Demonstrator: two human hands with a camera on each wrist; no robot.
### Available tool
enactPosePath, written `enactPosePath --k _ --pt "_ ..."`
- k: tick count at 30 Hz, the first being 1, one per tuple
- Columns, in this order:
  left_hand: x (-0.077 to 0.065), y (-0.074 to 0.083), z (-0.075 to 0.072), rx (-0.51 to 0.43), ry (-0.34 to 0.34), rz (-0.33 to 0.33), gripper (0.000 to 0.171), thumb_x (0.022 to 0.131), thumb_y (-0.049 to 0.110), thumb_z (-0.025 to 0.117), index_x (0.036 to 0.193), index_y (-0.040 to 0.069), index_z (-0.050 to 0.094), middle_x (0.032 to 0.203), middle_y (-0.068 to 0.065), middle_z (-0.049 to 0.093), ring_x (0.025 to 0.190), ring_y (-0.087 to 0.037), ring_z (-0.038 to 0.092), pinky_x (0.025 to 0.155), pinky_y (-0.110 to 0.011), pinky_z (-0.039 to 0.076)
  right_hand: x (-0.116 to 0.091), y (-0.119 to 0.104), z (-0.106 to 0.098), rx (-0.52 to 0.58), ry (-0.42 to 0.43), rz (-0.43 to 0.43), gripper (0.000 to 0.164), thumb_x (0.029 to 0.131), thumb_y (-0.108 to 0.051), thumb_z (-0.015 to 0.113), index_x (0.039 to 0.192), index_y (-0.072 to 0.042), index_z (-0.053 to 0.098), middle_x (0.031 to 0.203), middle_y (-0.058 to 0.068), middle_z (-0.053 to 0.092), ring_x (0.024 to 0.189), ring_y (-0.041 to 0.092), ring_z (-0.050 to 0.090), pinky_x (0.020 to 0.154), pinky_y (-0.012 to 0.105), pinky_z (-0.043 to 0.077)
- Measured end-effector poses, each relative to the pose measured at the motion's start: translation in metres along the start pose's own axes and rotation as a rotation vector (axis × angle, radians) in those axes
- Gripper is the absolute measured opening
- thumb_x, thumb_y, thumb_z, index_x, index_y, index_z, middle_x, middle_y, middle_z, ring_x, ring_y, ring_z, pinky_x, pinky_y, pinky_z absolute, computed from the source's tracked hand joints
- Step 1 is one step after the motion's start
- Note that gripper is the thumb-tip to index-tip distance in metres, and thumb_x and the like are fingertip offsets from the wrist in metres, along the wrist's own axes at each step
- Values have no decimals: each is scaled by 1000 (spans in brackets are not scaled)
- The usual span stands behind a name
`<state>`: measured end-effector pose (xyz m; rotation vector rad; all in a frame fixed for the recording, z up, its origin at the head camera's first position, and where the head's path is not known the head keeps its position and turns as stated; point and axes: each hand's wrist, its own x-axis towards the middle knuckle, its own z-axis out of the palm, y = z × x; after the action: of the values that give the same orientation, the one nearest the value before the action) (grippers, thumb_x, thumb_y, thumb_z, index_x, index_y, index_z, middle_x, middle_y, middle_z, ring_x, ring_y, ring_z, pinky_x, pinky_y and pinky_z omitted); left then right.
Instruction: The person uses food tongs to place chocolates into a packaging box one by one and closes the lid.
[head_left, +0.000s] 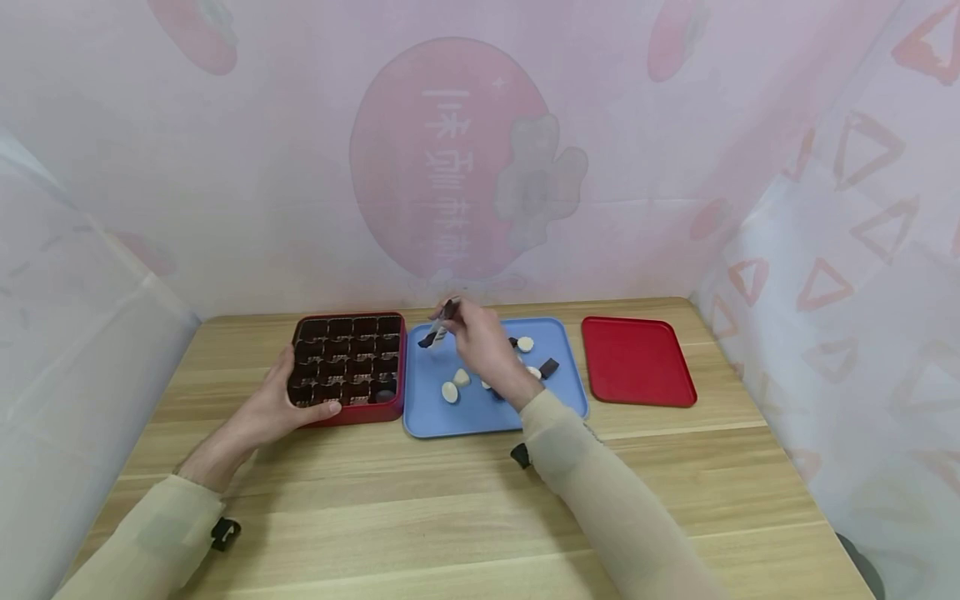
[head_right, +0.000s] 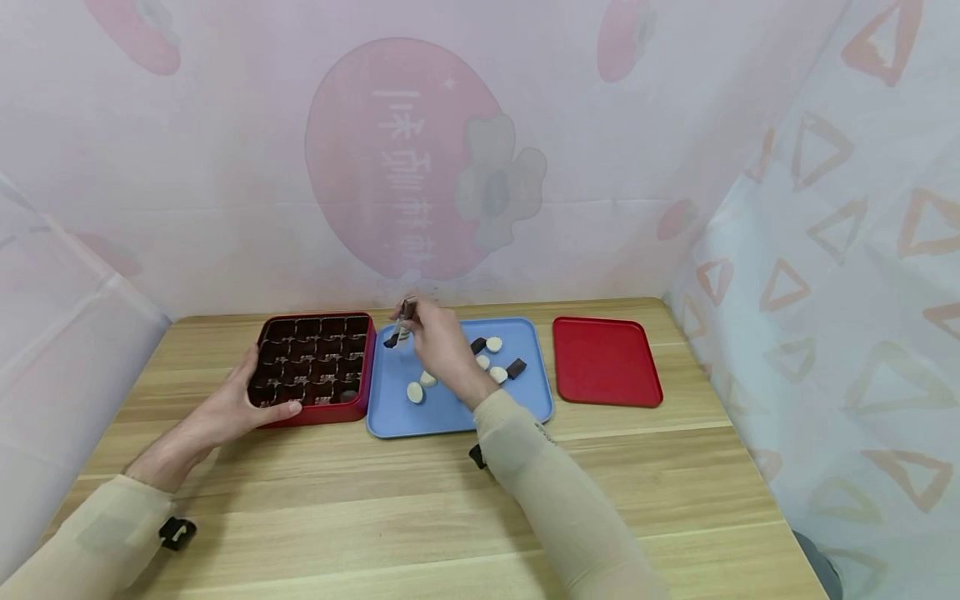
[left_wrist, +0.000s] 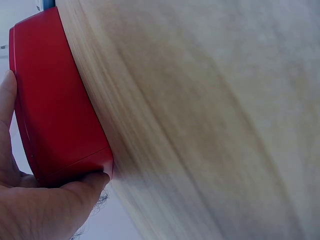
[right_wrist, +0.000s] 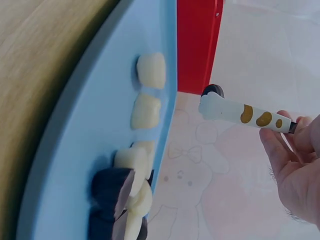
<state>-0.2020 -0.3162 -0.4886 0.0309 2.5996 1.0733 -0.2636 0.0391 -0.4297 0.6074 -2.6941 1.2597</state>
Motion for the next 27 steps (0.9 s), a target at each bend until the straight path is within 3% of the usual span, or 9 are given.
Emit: enactPosePath --k 7,18,27 --pt "0 -1 0 -14 -4 -1 145 83 61 84 162 23 -32 174 -11 -31 161 -55 -15 124 -82 6 3 -10 6 9 28 -49 19 109 -12 54 121 -16 68 117 -2 76 103 15 74 80 24 63" --pt "0 0 1 -11 -10 -1 144 84 62 83 161 25 -33 174 -8 -31 161 -55 -15 123 -83 8 7 -26 22 8 44 -52 20 109 -14 55 121 -21 70 125 -3 76 114 17 76 89 23 64" --pt "0 0 1 -12 -6 3 144 84 62 83 161 26 -33 174 -7 -31 160 -55 -14 124 -82 7 10 -30 40 -48 22 -55 23 111 -19 52 123 -24 71 124 -4 77 104 15 77 73 20 59"
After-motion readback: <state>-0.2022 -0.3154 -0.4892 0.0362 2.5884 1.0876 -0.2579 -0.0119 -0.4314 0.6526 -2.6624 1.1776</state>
